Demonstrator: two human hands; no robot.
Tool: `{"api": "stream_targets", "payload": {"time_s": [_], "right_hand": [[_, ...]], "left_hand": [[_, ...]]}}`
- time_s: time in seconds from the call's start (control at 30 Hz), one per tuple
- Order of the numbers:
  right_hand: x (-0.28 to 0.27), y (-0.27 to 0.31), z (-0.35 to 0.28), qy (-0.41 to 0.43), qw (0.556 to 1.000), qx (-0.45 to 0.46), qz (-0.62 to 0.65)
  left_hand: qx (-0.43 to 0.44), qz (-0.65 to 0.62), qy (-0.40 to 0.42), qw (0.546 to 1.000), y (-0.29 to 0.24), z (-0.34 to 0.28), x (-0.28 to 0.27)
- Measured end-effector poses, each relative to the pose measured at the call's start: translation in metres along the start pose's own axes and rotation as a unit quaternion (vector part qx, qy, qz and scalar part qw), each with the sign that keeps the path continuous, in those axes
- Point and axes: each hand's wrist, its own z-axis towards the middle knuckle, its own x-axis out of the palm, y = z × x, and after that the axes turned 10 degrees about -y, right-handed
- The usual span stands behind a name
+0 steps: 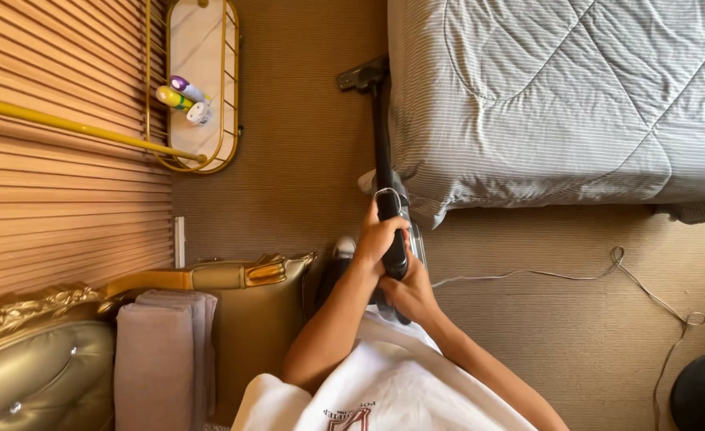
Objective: The person vacuums the carpeted floor of a bedroom using a cordless stick vacuum. They maneuver the vacuum around furniture, including a bed, a gold-framed chair, and a small side table, systematically cleaning the available floor space.
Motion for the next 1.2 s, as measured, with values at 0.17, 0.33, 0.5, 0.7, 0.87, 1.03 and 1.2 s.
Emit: {"api": "stream_targets", "payload": {"time_s": [0.17, 0.33, 0.5, 0.7, 0.87, 1.03, 1.2], "right_hand": [[0.001, 0.011, 0.033, -0.005, 0.999, 0.003, -0.051], [0.027, 0.001, 0.135, -0.008, 0.993, -0.036, -0.114], [0.082, 0.067, 0.234, -0.006, 0.970, 0.016, -0.240], [0.179, 0.146, 0.346, 0.009, 0.936, 0.008, -0.352], [0.207, 0.166, 0.375, 0.001, 0.943, -0.001, -0.334], [0.205, 0.157, 0.327, -0.043, 0.951, 0.014, -0.306], [0.203, 0.215, 0.192, -0.055, 0.987, -0.002, -0.153]], "left_hand": [[-0.053, -0.055, -0.051, 0.996, -0.006, 0.035, 0.000], [-0.050, -0.070, -0.062, 0.994, -0.022, 0.138, 0.002], [-0.020, -0.094, -0.066, 0.993, -0.100, 0.239, 0.000], [0.040, -0.049, -0.058, 0.996, -0.212, 0.343, -0.027], [0.057, -0.056, -0.048, 0.996, -0.244, 0.382, -0.038], [0.051, -0.002, -0.023, 0.998, -0.219, 0.366, -0.049], [0.014, 0.046, 0.031, 0.998, -0.204, 0.280, -0.066]]}}
